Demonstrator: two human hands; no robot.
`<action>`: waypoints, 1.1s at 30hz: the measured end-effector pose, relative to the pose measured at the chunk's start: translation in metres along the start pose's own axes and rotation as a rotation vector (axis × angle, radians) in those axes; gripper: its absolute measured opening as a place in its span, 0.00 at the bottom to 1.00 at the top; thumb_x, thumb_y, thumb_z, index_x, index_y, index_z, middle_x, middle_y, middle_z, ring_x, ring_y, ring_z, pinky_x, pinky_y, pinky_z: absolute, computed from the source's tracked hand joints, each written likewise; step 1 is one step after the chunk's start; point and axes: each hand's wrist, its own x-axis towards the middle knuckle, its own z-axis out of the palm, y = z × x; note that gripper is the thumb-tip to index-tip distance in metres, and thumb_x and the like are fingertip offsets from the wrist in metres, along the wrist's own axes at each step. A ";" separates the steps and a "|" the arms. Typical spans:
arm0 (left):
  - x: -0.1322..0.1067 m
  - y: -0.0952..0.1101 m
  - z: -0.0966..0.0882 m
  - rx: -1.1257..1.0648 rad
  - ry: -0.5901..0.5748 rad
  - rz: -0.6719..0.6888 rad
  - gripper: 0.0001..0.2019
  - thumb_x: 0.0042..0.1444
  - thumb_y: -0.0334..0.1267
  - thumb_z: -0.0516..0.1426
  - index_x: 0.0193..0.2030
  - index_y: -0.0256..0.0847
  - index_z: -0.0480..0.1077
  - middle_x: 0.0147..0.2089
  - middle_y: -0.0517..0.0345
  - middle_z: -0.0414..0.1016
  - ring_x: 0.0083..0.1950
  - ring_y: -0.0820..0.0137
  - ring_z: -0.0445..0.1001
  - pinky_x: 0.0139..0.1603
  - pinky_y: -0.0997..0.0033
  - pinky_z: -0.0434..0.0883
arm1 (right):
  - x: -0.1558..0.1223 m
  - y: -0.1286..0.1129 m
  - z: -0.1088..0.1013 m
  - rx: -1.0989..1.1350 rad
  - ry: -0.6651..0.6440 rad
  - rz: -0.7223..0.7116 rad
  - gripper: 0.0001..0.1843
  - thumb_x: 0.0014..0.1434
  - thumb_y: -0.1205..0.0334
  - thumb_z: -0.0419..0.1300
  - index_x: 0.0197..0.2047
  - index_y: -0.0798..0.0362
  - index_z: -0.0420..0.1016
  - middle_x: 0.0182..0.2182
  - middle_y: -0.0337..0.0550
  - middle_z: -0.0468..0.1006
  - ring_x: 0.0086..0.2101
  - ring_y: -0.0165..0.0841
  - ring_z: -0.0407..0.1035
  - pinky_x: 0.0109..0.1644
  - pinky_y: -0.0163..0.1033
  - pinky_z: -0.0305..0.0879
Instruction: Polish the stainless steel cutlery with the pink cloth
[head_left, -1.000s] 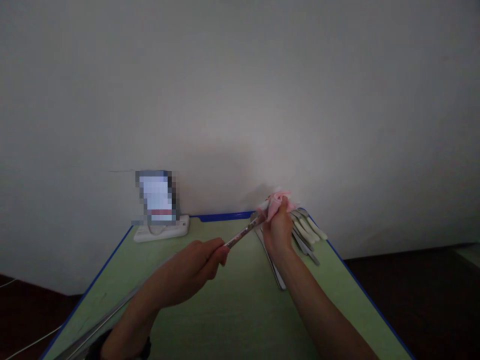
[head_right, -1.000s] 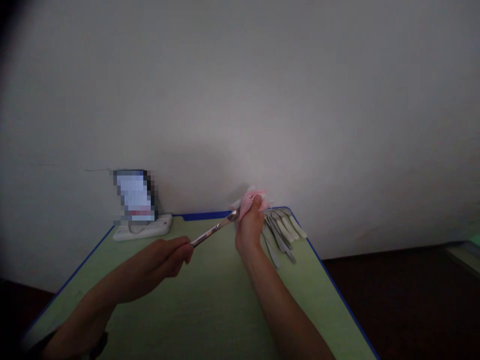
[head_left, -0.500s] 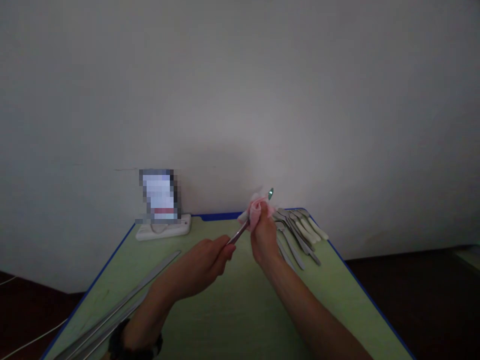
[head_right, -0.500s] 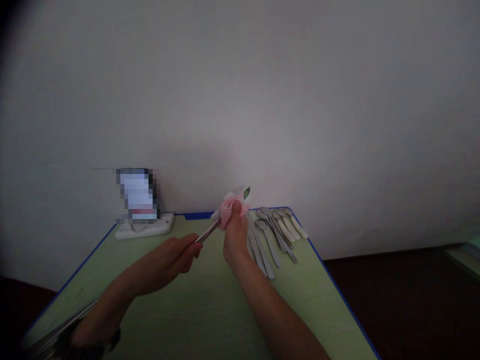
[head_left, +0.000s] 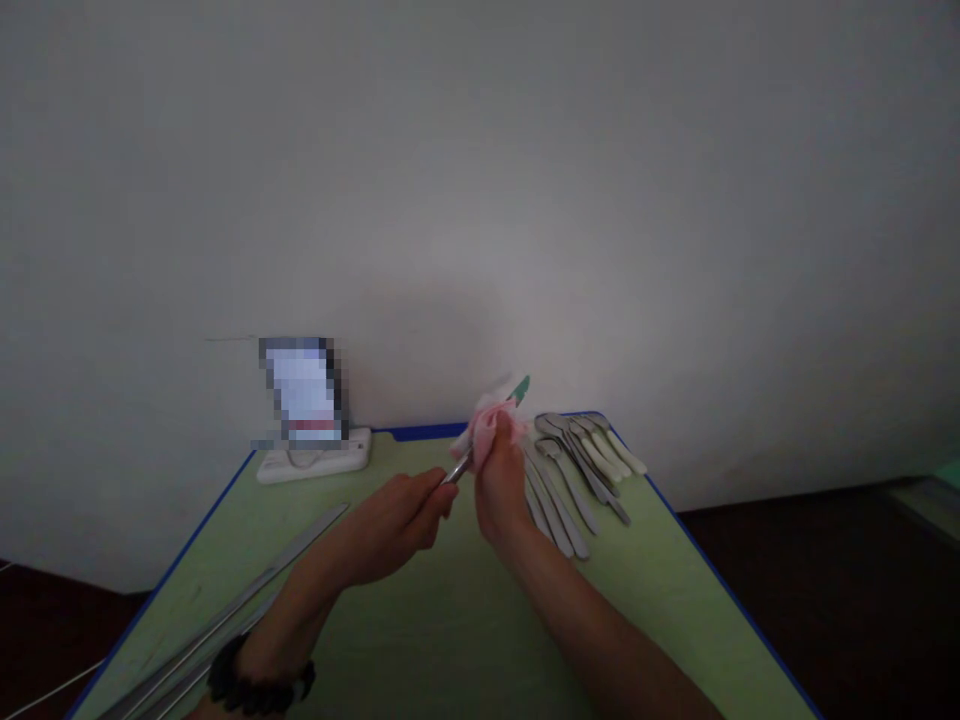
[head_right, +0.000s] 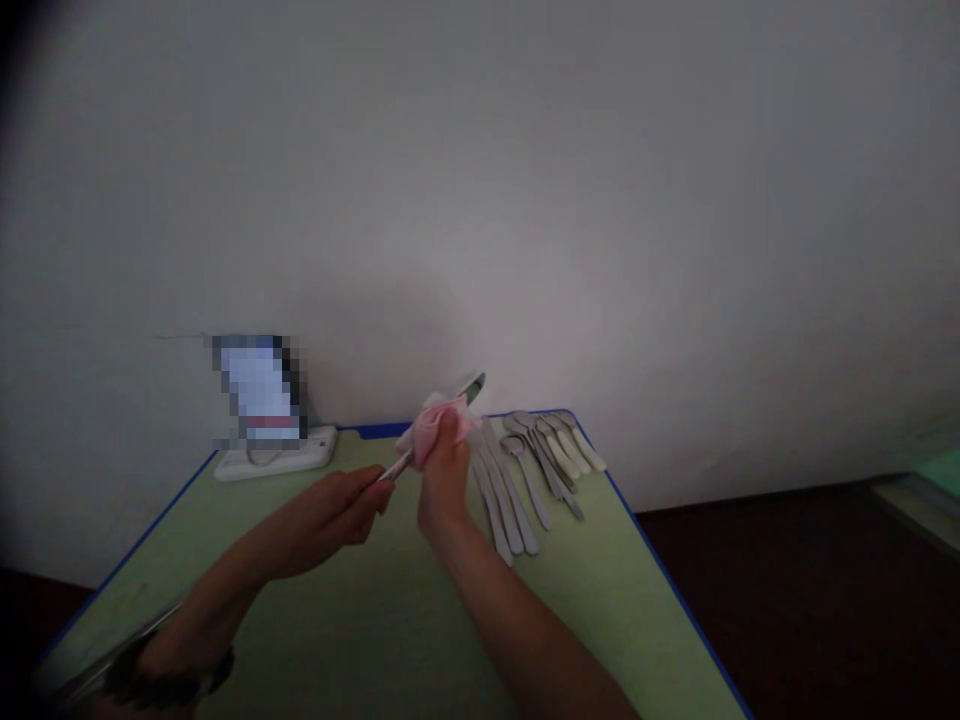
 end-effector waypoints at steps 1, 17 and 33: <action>0.001 -0.002 0.000 -0.007 0.007 0.003 0.16 0.64 0.46 0.40 0.29 0.42 0.58 0.20 0.67 0.59 0.22 0.74 0.59 0.25 0.75 0.58 | -0.008 0.003 0.004 -0.032 -0.020 0.042 0.25 0.56 0.39 0.48 0.25 0.53 0.67 0.19 0.37 0.68 0.21 0.29 0.62 0.25 0.35 0.59; -0.007 0.018 0.000 0.462 0.088 -0.055 0.15 0.66 0.41 0.39 0.48 0.41 0.63 0.40 0.51 0.76 0.37 0.64 0.74 0.36 0.67 0.66 | 0.038 -0.024 -0.018 -0.082 0.040 -0.060 0.22 0.52 0.41 0.55 0.26 0.53 0.69 0.18 0.35 0.68 0.21 0.30 0.60 0.24 0.35 0.57; 0.004 0.004 0.008 0.469 0.151 -0.117 0.17 0.66 0.46 0.38 0.40 0.39 0.62 0.30 0.52 0.74 0.31 0.63 0.74 0.29 0.69 0.60 | 0.000 -0.003 0.004 -0.014 -0.016 0.056 0.14 0.51 0.51 0.54 0.23 0.53 0.66 0.19 0.33 0.66 0.22 0.28 0.59 0.27 0.34 0.57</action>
